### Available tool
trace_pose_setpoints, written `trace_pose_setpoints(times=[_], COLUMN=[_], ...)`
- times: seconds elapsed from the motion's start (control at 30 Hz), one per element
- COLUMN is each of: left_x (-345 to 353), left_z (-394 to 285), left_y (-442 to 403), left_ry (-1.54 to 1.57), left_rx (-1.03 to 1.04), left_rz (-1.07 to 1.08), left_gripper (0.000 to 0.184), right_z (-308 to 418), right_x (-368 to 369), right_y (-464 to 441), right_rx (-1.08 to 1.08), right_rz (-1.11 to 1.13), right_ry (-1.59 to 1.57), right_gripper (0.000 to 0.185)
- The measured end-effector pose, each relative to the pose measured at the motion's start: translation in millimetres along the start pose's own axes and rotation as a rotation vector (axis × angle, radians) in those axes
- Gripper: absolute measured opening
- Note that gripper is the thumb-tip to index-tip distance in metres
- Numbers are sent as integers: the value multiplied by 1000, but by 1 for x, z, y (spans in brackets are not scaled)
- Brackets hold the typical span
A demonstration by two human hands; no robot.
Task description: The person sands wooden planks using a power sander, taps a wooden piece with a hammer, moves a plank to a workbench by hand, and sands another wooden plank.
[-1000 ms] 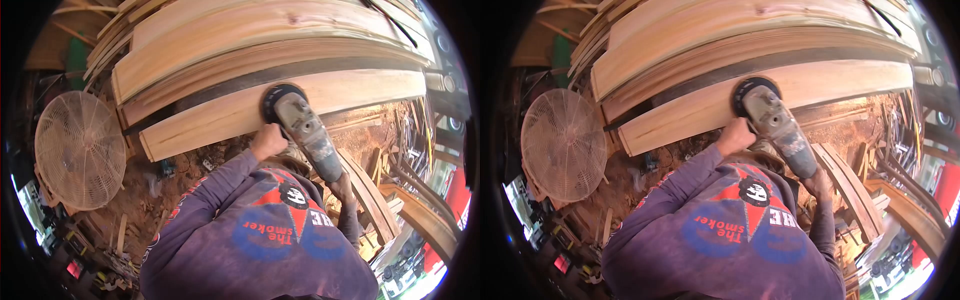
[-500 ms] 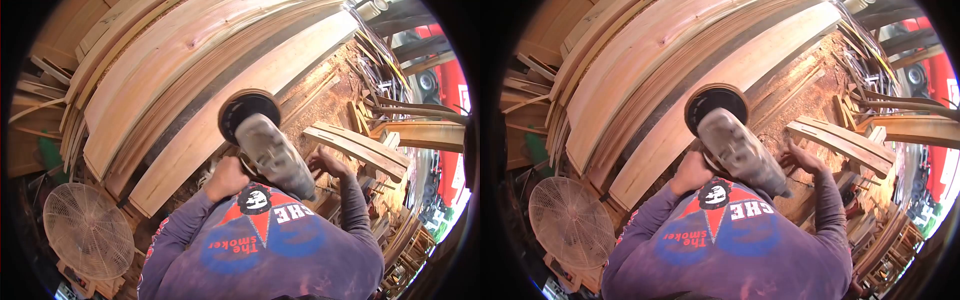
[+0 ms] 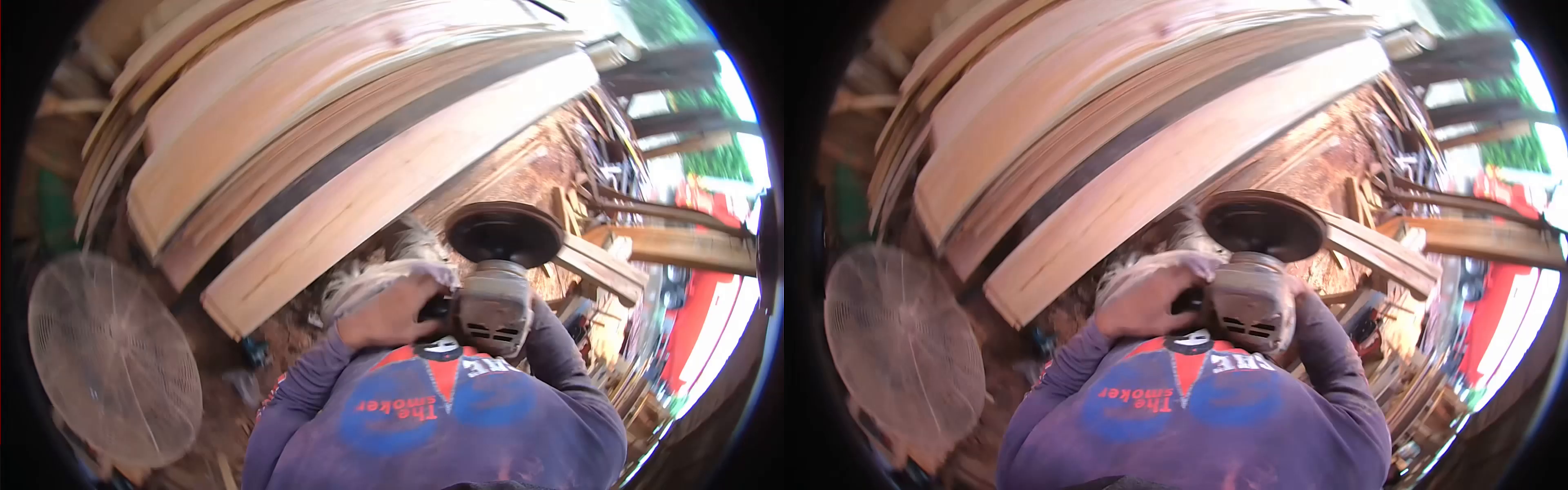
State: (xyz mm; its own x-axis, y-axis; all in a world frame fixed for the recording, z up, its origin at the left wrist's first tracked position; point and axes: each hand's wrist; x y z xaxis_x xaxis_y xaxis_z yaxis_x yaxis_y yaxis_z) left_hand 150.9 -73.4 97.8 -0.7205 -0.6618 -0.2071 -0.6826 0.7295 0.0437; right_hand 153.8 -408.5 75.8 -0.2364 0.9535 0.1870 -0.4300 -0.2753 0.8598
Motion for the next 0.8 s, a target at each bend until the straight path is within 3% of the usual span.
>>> trace_pose_setpoints(times=[0.03, 0.1, 0.17, 0.27, 0.33, 0.43, 0.53, 0.6, 0.7, 0.8], left_x=[-14, 13, 36, 69, 72, 46, 36, 31, -2, -54], left_z=[1, 72, 111, 186, 224, 214, 162, 140, 98, 85], left_y=[22, 85, 161, 248, 262, 259, 251, 265, 271, 251], left_ry=[136, 65, -557, -632, -1182, -1123, -887, -794, -490, -380], left_rx=[45, -133, -729, -909, -816, -765, -831, -744, -656, -820], left_rz=[-150, -469, -530, -452, -495, -554, -485, -439, -372, -341], left_gripper=[66, 90, 112, 110, 104, 102, 103, 99, 77, 63], right_z=[0, 1, 2, 3, 3, 6, 8, 8, 8, 7], right_x=[-2, -8, -9, -6, -2, 13, 25, 26, 23, 14], right_y=[4, 12, 14, 11, 8, -1, -9, -4, -1, -8], right_rx=[7, 13, 5, -1, 1, 19, 27, 6, 4, -2], right_rz=[-16, -43, -53, -38, -18, 17, 57, 43, 40, 46], right_ry=[2, 3, -2, 15, 29, 42, 34, 4, -30, -65], right_gripper=[50, 49, 48, 47, 46, 45, 44, 43, 42, 41])
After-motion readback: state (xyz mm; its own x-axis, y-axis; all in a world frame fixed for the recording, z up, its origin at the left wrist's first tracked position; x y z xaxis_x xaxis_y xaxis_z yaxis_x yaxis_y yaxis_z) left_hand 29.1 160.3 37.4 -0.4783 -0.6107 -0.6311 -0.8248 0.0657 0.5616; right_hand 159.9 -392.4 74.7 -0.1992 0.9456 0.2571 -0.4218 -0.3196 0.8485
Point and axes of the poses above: each hand's wrist, its own y-axis away from the middle knuckle, its own x-axis out of the palm, z = x × y, and after that the axes turned 7 degrees about z, right-handed
